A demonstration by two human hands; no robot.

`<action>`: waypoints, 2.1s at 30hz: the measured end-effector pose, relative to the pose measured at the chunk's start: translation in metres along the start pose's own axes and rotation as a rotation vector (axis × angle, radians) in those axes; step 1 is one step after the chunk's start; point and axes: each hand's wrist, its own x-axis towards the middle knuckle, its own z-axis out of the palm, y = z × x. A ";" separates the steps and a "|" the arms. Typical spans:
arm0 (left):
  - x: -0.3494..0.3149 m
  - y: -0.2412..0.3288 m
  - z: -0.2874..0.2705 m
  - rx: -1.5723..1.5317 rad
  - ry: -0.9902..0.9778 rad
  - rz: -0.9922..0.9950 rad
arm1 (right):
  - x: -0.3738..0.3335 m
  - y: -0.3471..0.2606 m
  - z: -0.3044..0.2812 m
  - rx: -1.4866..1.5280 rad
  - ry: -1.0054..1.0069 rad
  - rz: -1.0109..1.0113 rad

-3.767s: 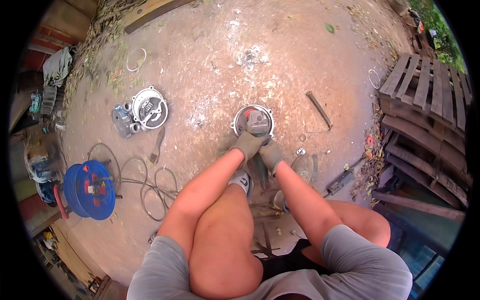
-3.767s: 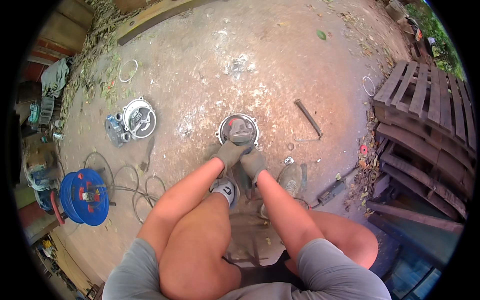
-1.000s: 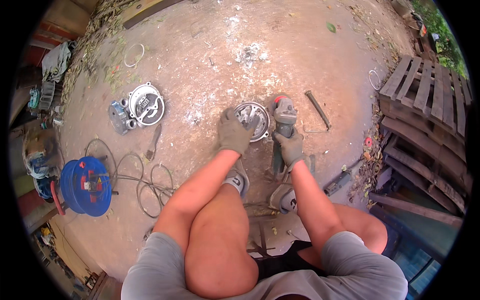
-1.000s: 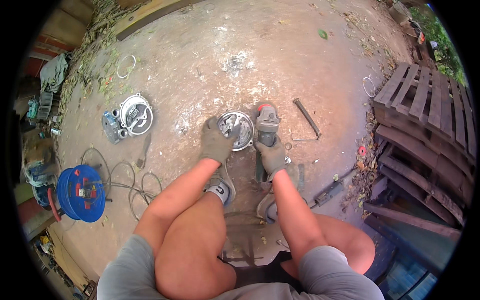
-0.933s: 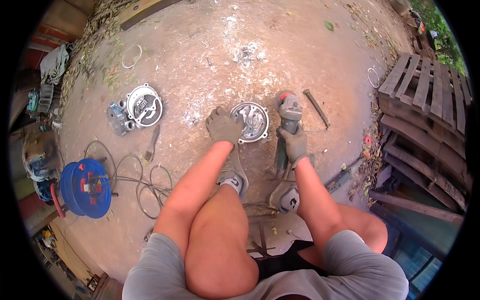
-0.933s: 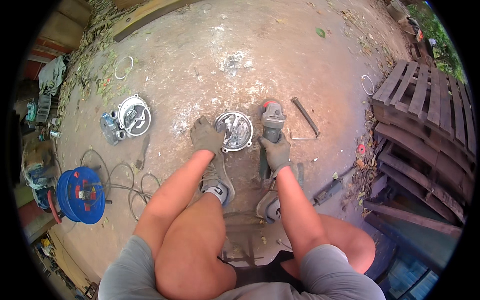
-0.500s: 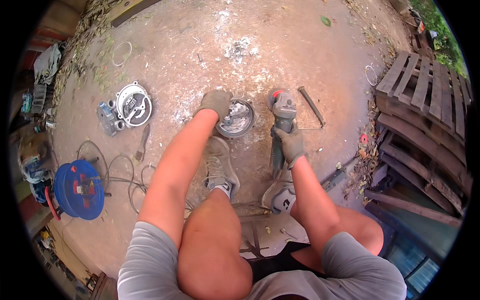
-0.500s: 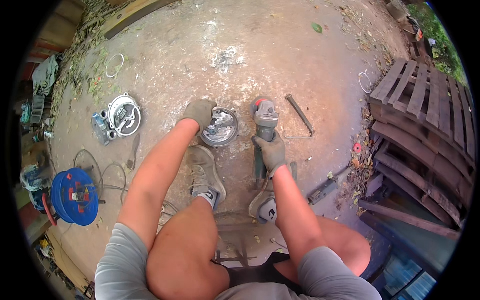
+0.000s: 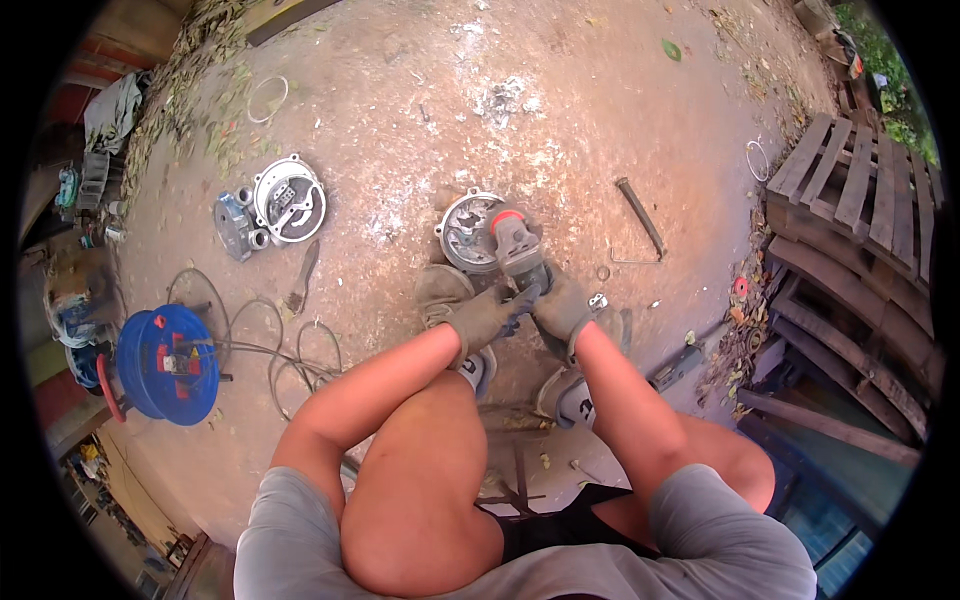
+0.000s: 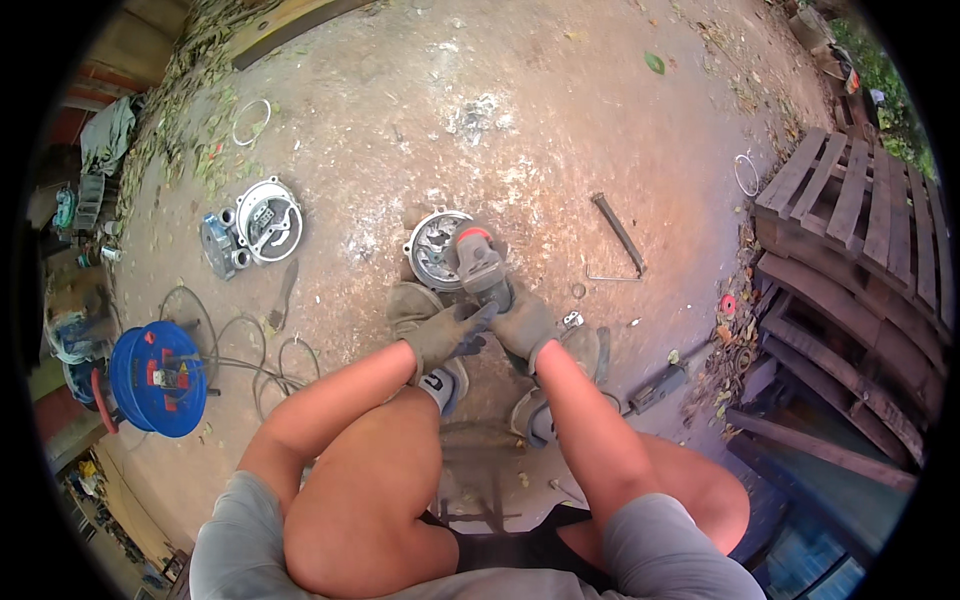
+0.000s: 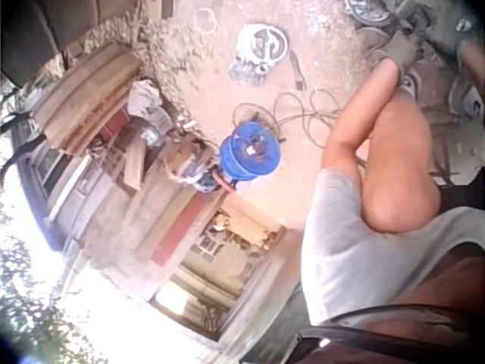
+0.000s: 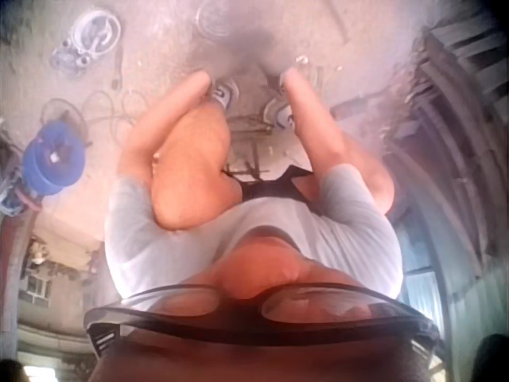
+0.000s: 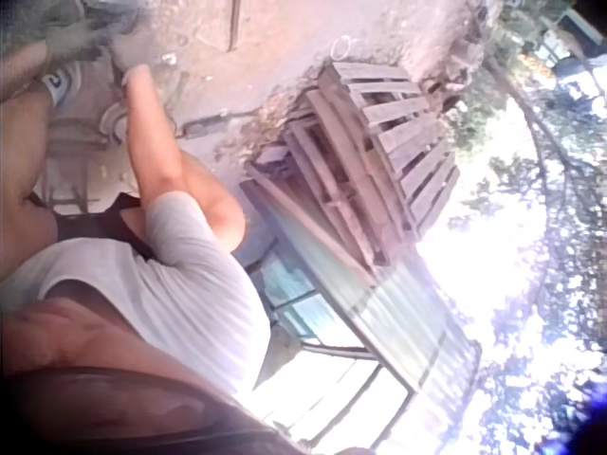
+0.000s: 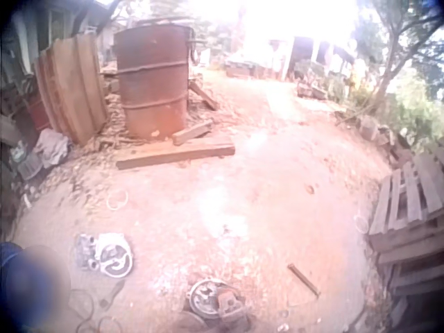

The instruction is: The person sits on a stool and uses an angle grinder to smooth the surface of two circular metal parts placed on the ground. The person handles the parts one at a time, rotating them to grind different sections.

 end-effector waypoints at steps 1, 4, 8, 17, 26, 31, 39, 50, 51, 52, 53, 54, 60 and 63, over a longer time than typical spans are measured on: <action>0.013 -0.009 -0.003 -0.135 0.006 -0.010 | -0.003 -0.009 0.005 -0.073 -0.018 0.009; 0.031 -0.011 0.006 -0.412 0.086 -0.100 | 0.007 0.004 0.019 -0.153 -0.093 0.080; 0.070 -0.042 -0.010 -0.426 0.141 0.031 | 0.012 0.007 0.031 0.036 -0.061 0.071; 0.066 -0.066 -0.014 -0.157 0.154 0.213 | 0.000 0.007 0.041 -0.040 -0.126 0.034; 0.083 -0.079 -0.025 -0.057 0.218 0.294 | 0.011 0.022 0.057 -0.047 -0.066 0.003; 0.062 -0.068 -0.008 0.035 0.139 0.215 | -0.001 0.053 0.057 0.003 -0.081 0.075; 0.077 -0.072 -0.015 0.113 0.202 0.181 | 0.000 0.060 0.065 0.194 -0.064 0.077; 0.084 -0.058 -0.032 0.675 0.184 0.195 | -0.004 0.042 0.068 0.163 -0.059 0.017; 0.082 -0.031 -0.021 0.598 0.158 0.080 | 0.000 0.056 0.063 0.149 -0.022 -0.052; 0.076 -0.017 -0.017 0.519 0.156 -0.041 | 0.005 0.063 0.065 0.142 -0.003 -0.134; 0.078 -0.019 -0.015 0.589 0.131 -0.021 | 0.004 0.070 0.065 0.148 0.008 -0.112; 0.079 -0.027 -0.022 0.655 0.132 -0.008 | 0.004 0.065 0.070 0.163 0.000 -0.101; 0.083 -0.047 -0.030 0.946 0.057 0.203 | -0.007 0.057 0.068 -0.067 -0.061 -0.048; 0.077 -0.045 -0.028 0.930 0.070 0.187 | -0.010 0.060 0.070 -0.096 -0.069 -0.086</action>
